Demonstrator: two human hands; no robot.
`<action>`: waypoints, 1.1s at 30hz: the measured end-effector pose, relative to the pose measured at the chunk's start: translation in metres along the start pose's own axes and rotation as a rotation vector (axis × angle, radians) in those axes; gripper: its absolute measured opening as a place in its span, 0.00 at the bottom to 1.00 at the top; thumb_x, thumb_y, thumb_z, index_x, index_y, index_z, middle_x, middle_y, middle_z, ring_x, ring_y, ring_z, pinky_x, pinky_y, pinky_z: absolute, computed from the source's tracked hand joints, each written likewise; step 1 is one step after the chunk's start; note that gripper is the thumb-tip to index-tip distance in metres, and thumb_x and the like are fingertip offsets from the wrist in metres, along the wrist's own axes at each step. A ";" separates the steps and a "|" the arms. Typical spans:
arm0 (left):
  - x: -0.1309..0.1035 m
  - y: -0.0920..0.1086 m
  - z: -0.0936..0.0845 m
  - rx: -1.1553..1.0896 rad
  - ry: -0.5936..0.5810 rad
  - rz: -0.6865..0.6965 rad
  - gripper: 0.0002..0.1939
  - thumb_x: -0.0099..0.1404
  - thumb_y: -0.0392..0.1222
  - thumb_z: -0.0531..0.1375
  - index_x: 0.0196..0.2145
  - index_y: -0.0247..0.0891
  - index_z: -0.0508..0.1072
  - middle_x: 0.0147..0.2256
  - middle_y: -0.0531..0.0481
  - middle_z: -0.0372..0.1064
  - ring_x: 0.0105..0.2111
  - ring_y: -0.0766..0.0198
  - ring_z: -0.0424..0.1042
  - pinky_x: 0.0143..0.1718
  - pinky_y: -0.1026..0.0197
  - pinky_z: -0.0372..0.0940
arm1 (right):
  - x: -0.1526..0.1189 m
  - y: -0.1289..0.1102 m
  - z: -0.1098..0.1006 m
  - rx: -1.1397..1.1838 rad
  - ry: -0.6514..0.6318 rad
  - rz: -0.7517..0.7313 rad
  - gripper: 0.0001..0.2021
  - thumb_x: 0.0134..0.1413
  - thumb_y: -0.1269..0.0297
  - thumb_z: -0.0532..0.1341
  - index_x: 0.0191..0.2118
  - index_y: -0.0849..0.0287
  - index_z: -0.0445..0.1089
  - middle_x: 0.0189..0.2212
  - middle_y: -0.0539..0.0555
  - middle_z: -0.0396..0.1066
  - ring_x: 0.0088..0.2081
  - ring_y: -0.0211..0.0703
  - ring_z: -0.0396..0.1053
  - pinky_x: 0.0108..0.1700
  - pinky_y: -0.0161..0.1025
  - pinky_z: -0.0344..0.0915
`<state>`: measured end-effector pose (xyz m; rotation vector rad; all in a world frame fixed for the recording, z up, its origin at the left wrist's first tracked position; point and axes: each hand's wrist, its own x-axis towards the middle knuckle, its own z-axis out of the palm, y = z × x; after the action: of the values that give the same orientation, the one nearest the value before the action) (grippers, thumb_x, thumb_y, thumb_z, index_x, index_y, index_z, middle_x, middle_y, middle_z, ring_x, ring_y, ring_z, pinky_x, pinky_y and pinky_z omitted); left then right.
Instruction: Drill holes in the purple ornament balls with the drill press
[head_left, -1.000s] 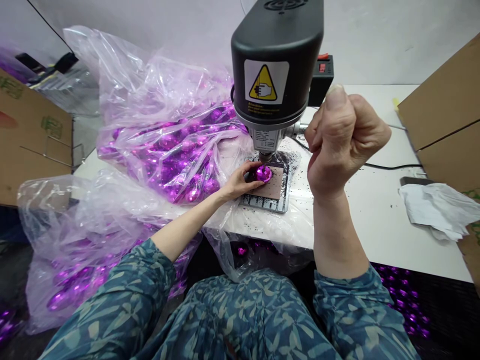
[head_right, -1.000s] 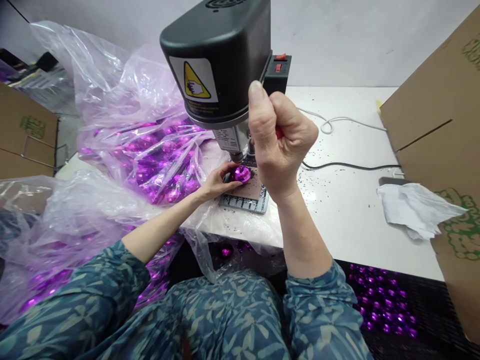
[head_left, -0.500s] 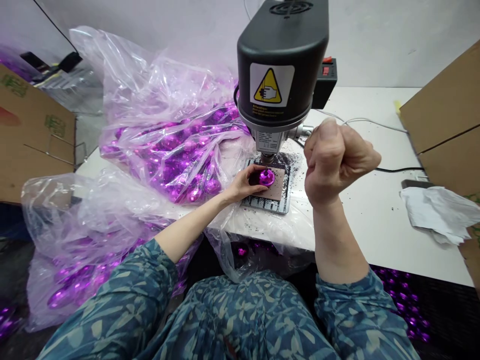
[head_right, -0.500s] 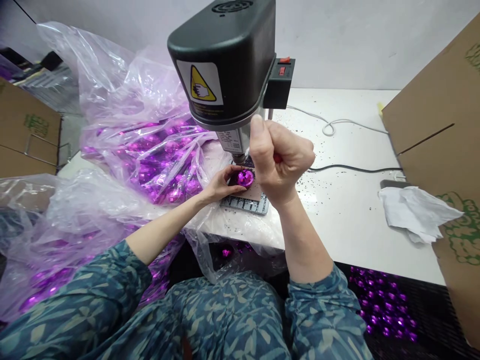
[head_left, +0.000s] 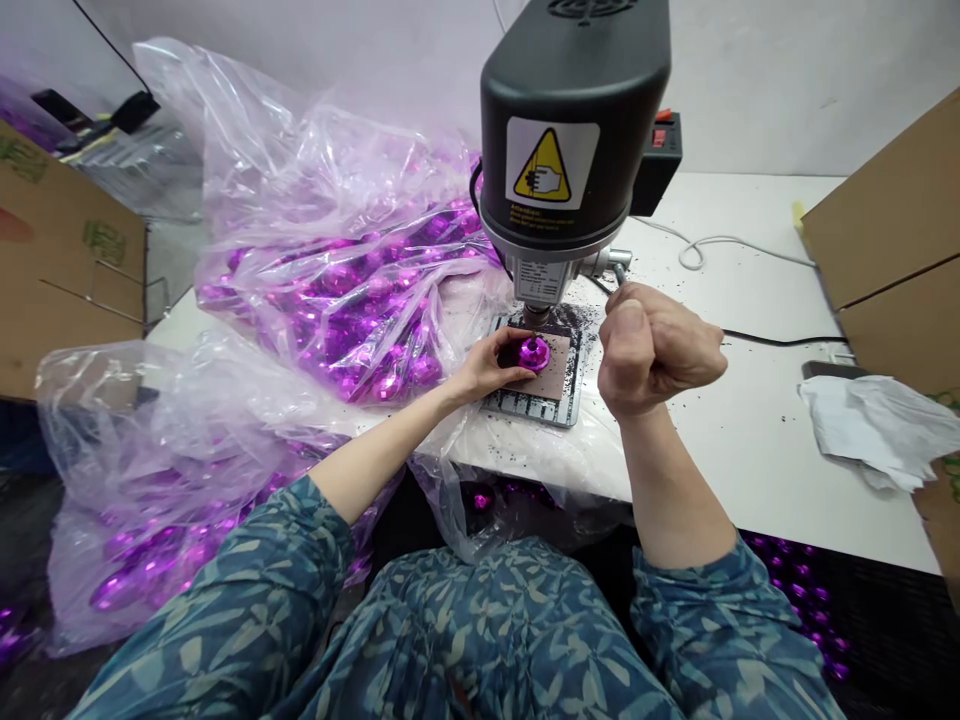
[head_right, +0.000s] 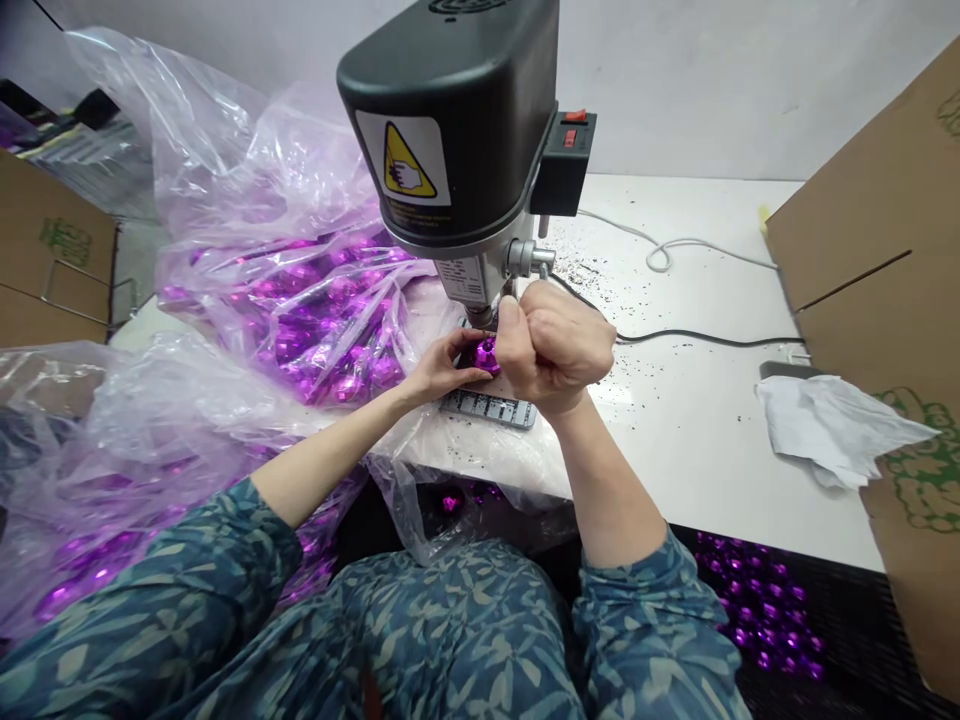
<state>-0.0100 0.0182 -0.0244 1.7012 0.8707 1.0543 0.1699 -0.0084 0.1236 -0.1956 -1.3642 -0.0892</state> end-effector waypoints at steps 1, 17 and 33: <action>0.000 0.000 0.000 0.000 0.002 -0.003 0.40 0.56 0.61 0.78 0.58 0.38 0.74 0.56 0.37 0.78 0.57 0.47 0.79 0.62 0.43 0.72 | -0.001 0.001 -0.001 -0.004 -0.008 -0.007 0.23 0.66 0.73 0.58 0.23 0.56 0.45 0.16 0.43 0.46 0.17 0.29 0.48 0.21 0.37 0.50; 0.000 0.005 0.005 0.050 0.030 -0.039 0.39 0.58 0.61 0.77 0.58 0.37 0.71 0.57 0.36 0.76 0.57 0.47 0.78 0.62 0.44 0.71 | 0.022 -0.002 0.012 -0.043 0.107 0.144 0.28 0.69 0.65 0.60 0.17 0.57 0.50 0.13 0.43 0.48 0.14 0.28 0.46 0.18 0.38 0.40; -0.142 0.075 0.044 0.787 -0.913 0.376 0.21 0.67 0.37 0.69 0.56 0.35 0.73 0.48 0.35 0.76 0.43 0.49 0.77 0.44 0.51 0.71 | 0.057 0.000 0.022 0.026 0.132 0.374 0.31 0.57 0.43 0.67 0.17 0.52 0.51 0.12 0.43 0.46 0.14 0.33 0.47 0.19 0.42 0.42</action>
<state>-0.0166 -0.1463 -0.0010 2.7293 0.3506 0.0053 0.1598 -0.0016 0.1834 -0.4124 -1.1775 0.2253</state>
